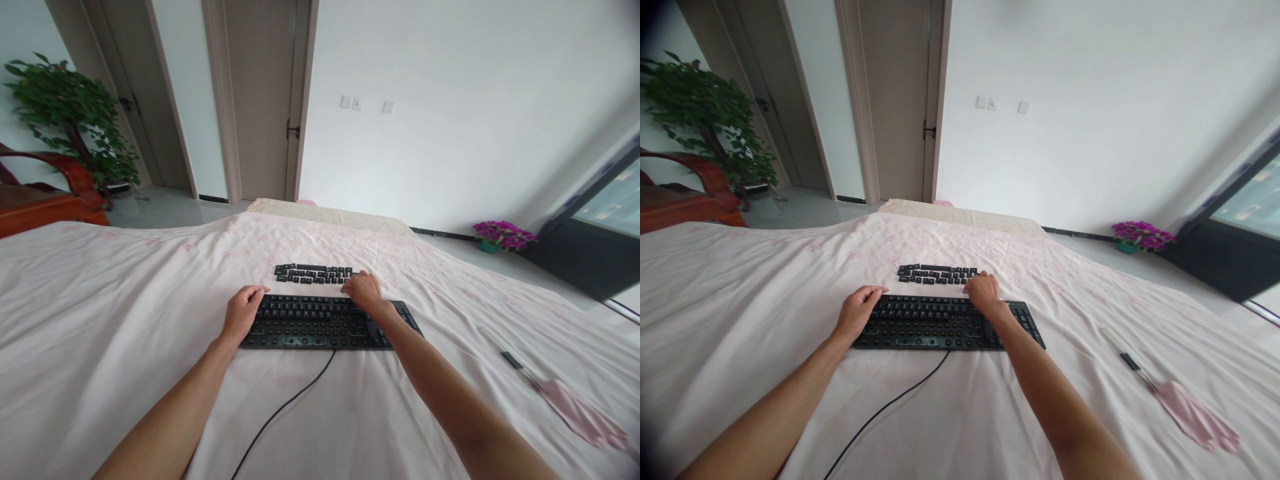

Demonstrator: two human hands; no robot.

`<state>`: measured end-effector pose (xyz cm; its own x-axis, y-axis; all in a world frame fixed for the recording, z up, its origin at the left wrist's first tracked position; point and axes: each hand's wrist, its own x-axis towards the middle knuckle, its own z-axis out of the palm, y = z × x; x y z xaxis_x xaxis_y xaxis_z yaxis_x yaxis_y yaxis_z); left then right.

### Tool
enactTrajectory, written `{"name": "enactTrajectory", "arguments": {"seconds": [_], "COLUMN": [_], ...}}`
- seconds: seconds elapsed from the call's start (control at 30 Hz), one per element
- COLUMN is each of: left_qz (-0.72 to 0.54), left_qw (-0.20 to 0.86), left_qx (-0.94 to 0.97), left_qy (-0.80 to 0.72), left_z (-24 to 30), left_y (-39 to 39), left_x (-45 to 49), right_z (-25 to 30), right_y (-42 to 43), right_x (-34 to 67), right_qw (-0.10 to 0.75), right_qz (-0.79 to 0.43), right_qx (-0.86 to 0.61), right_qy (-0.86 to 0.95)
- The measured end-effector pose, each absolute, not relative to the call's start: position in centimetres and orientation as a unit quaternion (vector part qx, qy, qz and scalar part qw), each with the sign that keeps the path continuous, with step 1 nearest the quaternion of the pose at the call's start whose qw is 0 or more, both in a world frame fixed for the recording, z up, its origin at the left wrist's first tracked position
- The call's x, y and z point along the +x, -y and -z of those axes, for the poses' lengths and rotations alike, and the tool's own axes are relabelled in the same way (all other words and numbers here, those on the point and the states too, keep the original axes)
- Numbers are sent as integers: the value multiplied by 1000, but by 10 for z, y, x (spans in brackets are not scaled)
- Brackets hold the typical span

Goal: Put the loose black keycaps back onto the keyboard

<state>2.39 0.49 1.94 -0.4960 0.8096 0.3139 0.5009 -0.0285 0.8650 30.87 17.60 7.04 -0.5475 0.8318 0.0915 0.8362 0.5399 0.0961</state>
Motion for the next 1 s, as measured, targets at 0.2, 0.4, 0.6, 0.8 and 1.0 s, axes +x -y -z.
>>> {"name": "enactTrajectory", "arguments": {"seconds": [0.2, 0.4, 0.6, 0.8, 1.0], "left_qz": [-533, -532, -533, -530, -531], "left_qw": [136, 135, 136, 138, 140], "left_qx": [489, 489, 487, 488, 482], "left_qy": [-677, -678, -679, -679, -682], "left_z": [-17, -17, -20, -21, -21], "left_y": [-5, -5, -5, -4, -4], "left_x": [23, 23, 24, 25, 25], "right_z": [-71, -70, -71, -77, -94], "right_y": [-179, -182, -178, -172, -141], "right_x": [310, 309, 308, 307, 318], "right_qw": [11, 0, -11, -10, 75], "right_qz": [56, 54, 62, 66, 33], "right_qx": [-480, -481, -471, -467, -433], "right_qy": [876, 875, 880, 882, 898]}}
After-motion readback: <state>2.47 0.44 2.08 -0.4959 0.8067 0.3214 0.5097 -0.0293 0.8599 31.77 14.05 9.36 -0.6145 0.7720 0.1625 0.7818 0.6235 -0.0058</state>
